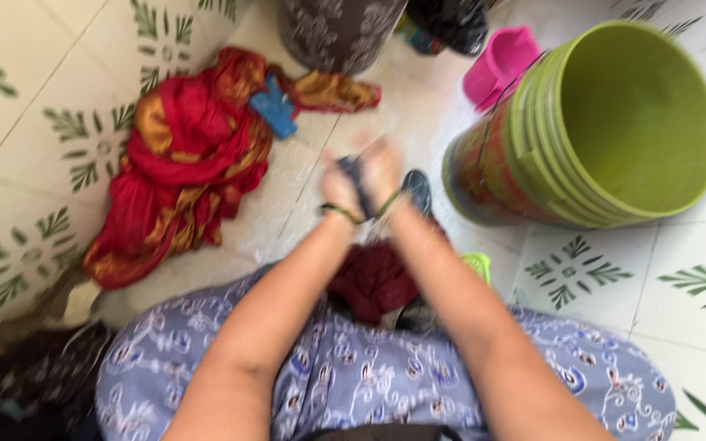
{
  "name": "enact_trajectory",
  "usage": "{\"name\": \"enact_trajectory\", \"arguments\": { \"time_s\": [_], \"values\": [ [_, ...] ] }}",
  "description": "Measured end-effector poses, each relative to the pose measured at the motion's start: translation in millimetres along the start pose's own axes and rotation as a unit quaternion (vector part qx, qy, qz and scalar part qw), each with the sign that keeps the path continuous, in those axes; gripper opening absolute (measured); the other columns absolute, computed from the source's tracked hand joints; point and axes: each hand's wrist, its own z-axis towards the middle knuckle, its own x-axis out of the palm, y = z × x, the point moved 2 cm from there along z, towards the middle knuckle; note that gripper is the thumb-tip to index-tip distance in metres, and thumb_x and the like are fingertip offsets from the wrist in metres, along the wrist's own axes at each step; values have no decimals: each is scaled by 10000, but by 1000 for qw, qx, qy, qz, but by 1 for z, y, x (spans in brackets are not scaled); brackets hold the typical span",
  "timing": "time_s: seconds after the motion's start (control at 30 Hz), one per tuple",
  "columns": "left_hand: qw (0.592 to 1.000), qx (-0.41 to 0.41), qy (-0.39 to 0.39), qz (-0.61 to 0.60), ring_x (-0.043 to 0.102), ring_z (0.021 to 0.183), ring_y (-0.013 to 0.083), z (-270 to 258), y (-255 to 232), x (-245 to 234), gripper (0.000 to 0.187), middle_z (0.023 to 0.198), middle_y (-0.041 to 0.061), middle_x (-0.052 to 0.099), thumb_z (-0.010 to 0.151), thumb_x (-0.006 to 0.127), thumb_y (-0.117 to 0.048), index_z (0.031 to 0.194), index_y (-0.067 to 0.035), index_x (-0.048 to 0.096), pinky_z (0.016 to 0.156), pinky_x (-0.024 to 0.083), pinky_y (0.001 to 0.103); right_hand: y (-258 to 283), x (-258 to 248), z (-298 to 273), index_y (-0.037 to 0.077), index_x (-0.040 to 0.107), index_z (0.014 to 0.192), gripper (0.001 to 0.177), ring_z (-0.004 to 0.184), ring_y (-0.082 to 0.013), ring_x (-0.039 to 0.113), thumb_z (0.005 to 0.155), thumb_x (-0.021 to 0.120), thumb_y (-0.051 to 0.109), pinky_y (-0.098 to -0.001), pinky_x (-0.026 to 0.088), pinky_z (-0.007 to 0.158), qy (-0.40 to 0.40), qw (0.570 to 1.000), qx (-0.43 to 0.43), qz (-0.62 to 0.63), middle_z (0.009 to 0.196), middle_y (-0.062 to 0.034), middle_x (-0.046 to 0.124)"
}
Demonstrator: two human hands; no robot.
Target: The person washes various clothes by hand on the floor, using a brush and bar soap to scrub the fabric before placing them in a bucket and a tub.
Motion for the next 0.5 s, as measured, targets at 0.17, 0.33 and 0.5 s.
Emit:
{"name": "enact_trajectory", "arguments": {
  "time_s": [0.17, 0.33, 0.5],
  "values": [
    [911, 295, -76, 277, 594, 781, 171, -59, -15, 51, 422, 870, 38, 652, 921, 747, -430, 919, -22, 639, 735, 538, 365, 69, -29, 1, 41, 623, 1016, 684, 881, -338, 674, 972, 648, 723, -537, 520, 898, 121, 779, 271, 553, 904, -148, 699],
    [678, 472, -49, 562, 641, 1050, 211, -87, -90, 73, 316, 1107, 67, 718, 995, 731, -416, 1102, -119, 712, 950, 456, 446, 148, -10, -57, 165, 653, 1199, 667, 1042, -162, 713, 759, 637, 666, -364, 548, 959, 216, 804, 320, 453, 1102, 5, 761],
    [805, 188, 284, 485, 594, 1157, 145, -120, -172, 78, 856, 1243, -16, 591, 720, 908, -239, 1418, -247, 413, 992, 506, 333, 163, -10, -65, 90, 627, 1106, 436, 763, -193, 624, 913, 727, 467, -356, 509, 674, 403, 760, 212, 464, 878, -53, 642]
  ]
}}
